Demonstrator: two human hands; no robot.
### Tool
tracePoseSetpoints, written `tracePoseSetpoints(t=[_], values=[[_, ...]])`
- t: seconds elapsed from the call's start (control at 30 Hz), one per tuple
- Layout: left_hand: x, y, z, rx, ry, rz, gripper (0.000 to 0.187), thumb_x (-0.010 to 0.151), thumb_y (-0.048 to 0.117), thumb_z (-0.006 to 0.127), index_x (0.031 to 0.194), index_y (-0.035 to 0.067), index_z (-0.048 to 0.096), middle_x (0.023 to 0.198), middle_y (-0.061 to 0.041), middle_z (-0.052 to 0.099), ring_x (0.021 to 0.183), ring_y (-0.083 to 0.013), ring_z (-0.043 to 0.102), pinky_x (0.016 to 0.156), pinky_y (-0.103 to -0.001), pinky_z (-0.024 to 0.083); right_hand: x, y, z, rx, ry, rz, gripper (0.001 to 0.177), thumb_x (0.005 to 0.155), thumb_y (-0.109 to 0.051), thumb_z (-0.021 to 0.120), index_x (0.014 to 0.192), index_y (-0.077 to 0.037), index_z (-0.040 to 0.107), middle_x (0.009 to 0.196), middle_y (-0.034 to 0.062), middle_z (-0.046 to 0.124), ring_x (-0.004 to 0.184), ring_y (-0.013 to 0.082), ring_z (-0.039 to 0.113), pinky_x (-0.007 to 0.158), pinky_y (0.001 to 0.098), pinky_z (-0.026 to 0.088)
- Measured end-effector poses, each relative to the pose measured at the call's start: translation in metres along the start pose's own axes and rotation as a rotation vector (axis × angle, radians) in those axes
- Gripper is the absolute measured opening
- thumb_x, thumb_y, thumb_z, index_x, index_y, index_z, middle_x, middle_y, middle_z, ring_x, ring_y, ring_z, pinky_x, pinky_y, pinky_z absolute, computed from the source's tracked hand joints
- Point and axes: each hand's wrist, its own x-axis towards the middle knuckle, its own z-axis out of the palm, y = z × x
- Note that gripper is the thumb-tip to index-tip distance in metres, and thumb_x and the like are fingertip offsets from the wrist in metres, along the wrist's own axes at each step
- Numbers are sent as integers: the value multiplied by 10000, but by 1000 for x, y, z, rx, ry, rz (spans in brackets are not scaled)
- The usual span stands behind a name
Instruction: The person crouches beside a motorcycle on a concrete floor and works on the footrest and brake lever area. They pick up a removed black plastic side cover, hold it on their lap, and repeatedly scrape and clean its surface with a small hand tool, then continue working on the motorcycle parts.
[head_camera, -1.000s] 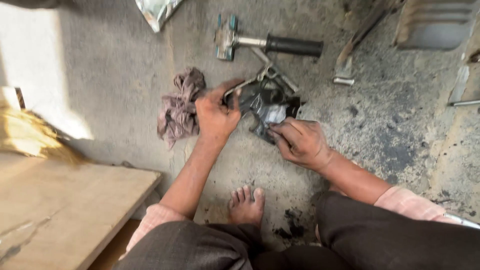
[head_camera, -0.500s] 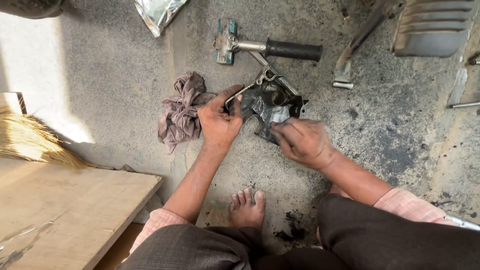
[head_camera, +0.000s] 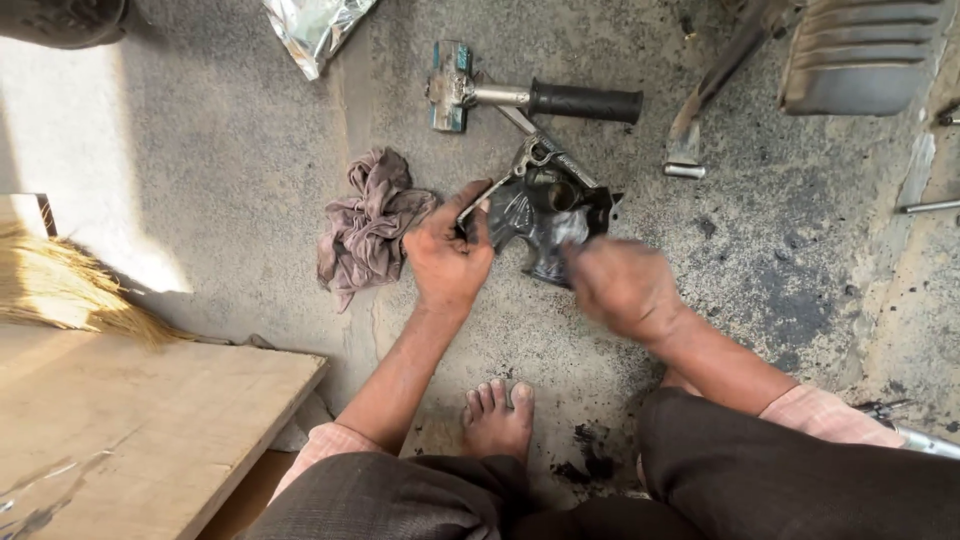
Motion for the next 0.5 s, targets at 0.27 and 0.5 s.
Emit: tracePoseSetpoints(t=[0.27, 0.5], values=[[-12, 12, 3, 26, 43, 28, 317, 880, 57, 727, 1186, 128, 767, 731, -117, 693, 475, -114, 570, 509, -300, 483, 7, -11, -9, 45, 173, 179, 71, 966, -36, 646, 997, -18, 584, 808, 77, 600, 544, 136, 518, 420, 313, 440], [-16, 12, 2, 45, 8, -34, 314, 873, 64, 738, 1179, 117, 781, 641, -140, 644, 466, -130, 570, 512, -308, 489, -6, -10, 11, 5, 103, 209, 74, 974, -76, 700, 952, -26, 650, 615, 33, 578, 386, 115, 427, 284, 308, 355]])
